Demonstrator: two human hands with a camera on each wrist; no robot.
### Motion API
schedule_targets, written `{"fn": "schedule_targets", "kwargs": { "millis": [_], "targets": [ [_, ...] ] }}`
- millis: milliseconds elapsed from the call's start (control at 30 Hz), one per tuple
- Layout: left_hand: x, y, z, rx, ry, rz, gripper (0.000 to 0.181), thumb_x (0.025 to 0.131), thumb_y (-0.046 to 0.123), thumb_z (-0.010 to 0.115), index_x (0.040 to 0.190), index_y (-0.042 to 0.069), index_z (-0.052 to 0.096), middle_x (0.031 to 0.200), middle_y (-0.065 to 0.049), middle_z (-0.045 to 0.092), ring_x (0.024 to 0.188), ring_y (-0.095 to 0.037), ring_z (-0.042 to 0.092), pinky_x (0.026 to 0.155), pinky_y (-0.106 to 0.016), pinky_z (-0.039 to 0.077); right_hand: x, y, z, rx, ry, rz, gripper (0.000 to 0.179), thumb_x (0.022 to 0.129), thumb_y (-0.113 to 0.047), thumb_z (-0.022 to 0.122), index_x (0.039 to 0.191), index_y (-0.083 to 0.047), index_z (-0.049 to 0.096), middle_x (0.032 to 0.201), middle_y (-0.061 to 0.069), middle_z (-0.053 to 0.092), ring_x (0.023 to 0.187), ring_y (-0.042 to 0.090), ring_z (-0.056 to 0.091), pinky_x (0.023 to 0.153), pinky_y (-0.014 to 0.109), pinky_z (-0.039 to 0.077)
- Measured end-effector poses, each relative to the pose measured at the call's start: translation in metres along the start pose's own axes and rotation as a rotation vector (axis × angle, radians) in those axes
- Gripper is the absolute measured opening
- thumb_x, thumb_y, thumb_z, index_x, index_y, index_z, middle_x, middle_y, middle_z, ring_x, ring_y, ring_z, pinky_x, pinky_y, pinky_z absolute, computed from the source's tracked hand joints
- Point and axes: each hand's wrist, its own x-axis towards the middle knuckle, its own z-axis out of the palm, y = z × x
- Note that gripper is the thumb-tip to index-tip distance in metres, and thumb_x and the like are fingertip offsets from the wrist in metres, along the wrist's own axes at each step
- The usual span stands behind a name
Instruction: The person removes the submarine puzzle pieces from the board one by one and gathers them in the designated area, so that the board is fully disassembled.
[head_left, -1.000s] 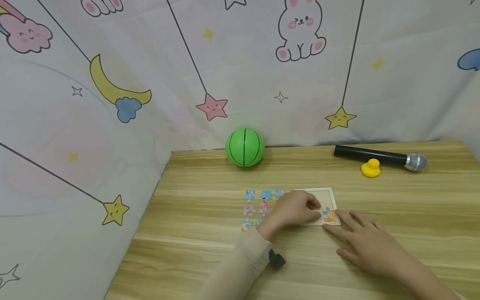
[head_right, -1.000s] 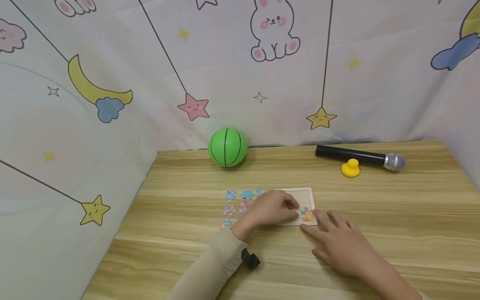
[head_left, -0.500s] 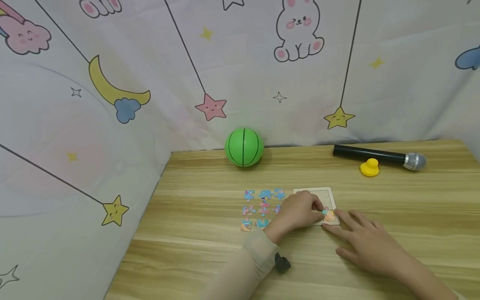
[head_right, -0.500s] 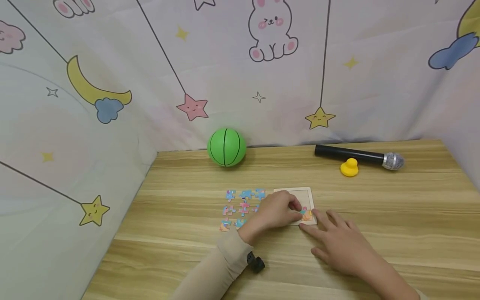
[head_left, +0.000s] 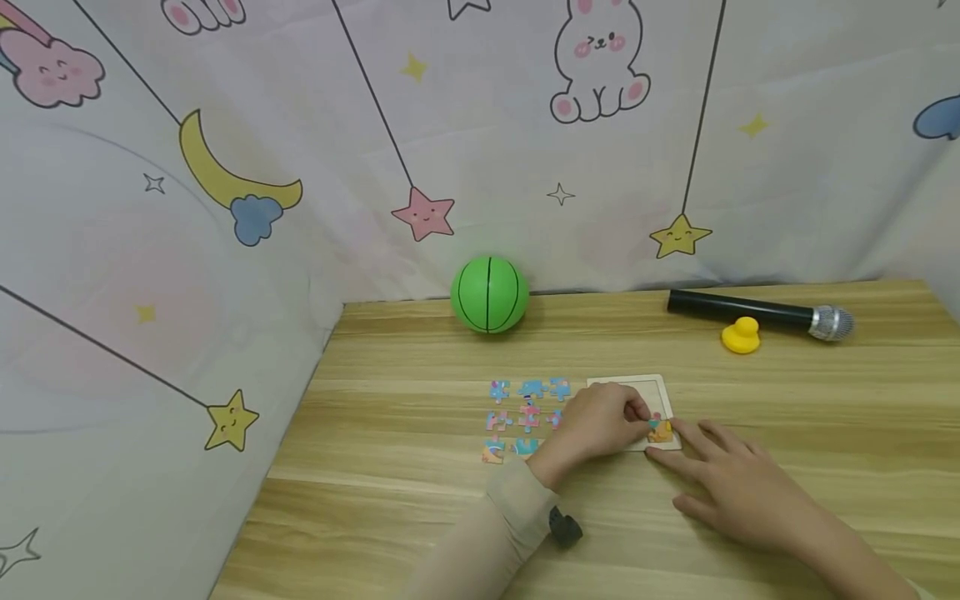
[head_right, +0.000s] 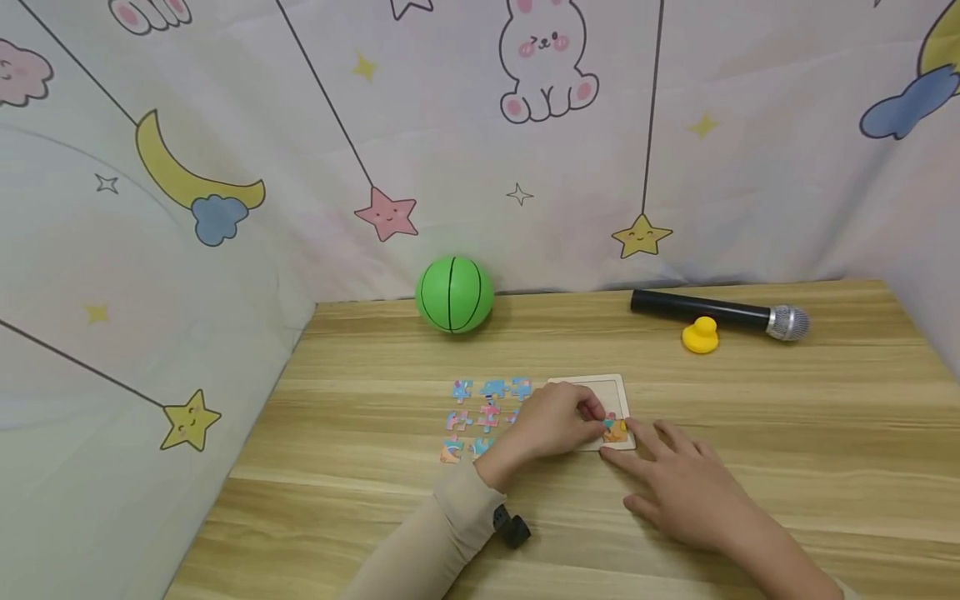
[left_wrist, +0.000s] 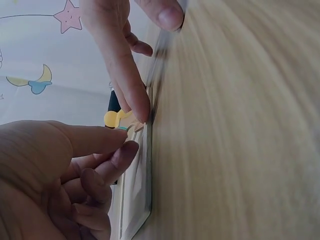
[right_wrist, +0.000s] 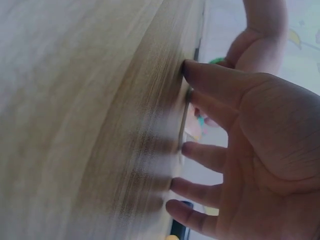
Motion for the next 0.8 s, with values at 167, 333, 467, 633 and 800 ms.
{"fn": "schedule_targets", "kwargs": {
  "millis": [167,333,467,633,800],
  "targets": [
    [-0.001,0.001,-0.002,-0.063,0.010,-0.012,0.011,0.090,0.027,0.081,0.082,0.030,0.075,0.070,0.026,0.061,0.068,0.005,0.055,0.061,-0.019,0.042,0.000,-0.001,0.000,-0.004,-0.008,-0.002,0.056,0.093,-0.047,0.076,0.146,-0.037,0.061,0.157,0.014,0.047,0.133,0.048,0.047,0.094,0.074,0.041],
    [-0.003,-0.001,-0.006,-0.122,0.029,0.001,0.007,0.090,0.027,0.082,0.084,0.027,0.076,0.072,0.026,0.062,0.070,0.008,0.056,0.064,-0.018,0.043,0.000,-0.002,-0.001,-0.009,-0.012,0.001,0.056,0.092,-0.047,0.076,0.145,-0.037,0.061,0.156,0.014,0.047,0.134,0.047,0.047,0.092,0.074,0.043],
    [-0.009,-0.005,-0.013,-0.171,0.039,0.013,0.007,0.091,0.025,0.080,0.085,0.027,0.076,0.074,0.025,0.062,0.071,0.006,0.057,0.066,-0.018,0.044,0.000,-0.003,0.000,-0.009,-0.009,0.000,0.056,0.092,-0.047,0.077,0.145,-0.036,0.062,0.156,0.013,0.048,0.133,0.047,0.048,0.091,0.074,0.044],
    [-0.021,-0.016,-0.025,-0.216,0.054,0.001,0.009,0.092,0.023,0.078,0.085,0.027,0.075,0.075,0.024,0.063,0.069,0.003,0.058,0.063,-0.021,0.045,0.000,-0.002,0.001,-0.015,-0.004,0.003,0.056,0.091,-0.047,0.077,0.144,-0.036,0.062,0.155,0.013,0.048,0.133,0.047,0.048,0.091,0.073,0.044],
    [-0.039,-0.031,-0.041,-0.249,0.047,-0.027,0.008,0.091,0.021,0.078,0.085,0.026,0.075,0.077,0.020,0.065,0.073,-0.001,0.059,0.062,-0.023,0.046,0.001,-0.002,0.001,-0.010,-0.013,0.013,0.057,0.092,-0.047,0.077,0.145,-0.037,0.061,0.156,0.012,0.046,0.134,0.047,0.046,0.091,0.074,0.044]
  ]
}}
